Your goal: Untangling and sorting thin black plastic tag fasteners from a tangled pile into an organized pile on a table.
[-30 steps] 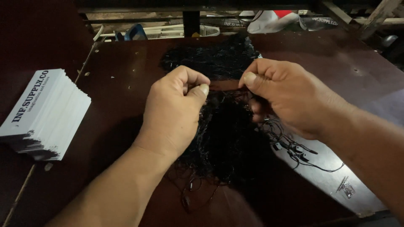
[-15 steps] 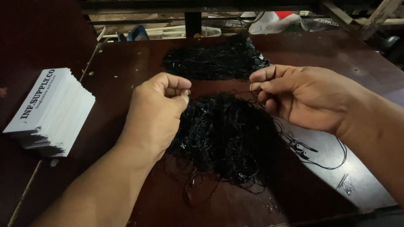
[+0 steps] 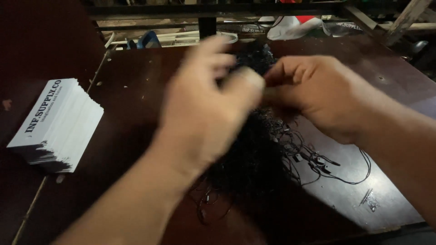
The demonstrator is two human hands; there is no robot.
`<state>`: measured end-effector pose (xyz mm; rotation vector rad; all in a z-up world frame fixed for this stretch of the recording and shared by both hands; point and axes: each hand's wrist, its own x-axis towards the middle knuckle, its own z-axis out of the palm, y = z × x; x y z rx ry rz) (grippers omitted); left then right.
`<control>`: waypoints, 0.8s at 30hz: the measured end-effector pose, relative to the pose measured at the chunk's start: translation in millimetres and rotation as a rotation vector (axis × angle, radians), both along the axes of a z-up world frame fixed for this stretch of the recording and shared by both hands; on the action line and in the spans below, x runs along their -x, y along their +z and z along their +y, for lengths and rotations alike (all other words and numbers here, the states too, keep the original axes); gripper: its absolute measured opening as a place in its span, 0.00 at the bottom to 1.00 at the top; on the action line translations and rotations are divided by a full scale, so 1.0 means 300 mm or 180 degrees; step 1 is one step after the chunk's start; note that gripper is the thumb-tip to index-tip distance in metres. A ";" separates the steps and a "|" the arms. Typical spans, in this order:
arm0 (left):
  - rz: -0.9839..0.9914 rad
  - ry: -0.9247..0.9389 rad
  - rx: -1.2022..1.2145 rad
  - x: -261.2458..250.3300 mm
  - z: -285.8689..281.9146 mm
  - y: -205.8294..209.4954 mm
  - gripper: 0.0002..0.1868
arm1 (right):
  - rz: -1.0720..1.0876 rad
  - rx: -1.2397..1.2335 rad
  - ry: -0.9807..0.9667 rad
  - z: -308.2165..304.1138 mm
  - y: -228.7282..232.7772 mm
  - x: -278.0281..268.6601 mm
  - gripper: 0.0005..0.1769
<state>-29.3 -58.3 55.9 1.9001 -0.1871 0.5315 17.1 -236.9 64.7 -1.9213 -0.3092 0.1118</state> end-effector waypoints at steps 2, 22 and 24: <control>0.0457 -0.0398 0.0048 0.004 -0.042 0.025 0.36 | 0.0269 -0.0280 -0.0066 -0.004 0.051 -0.009 0.06; 0.1981 0.0128 -0.1048 0.011 0.082 0.025 0.10 | 0.0201 -0.0009 -0.0607 -0.251 -0.017 -0.101 0.07; 0.1949 0.0427 -0.1738 0.013 0.080 0.000 0.06 | -0.0026 -0.0680 -0.0913 -0.291 -0.033 -0.136 0.05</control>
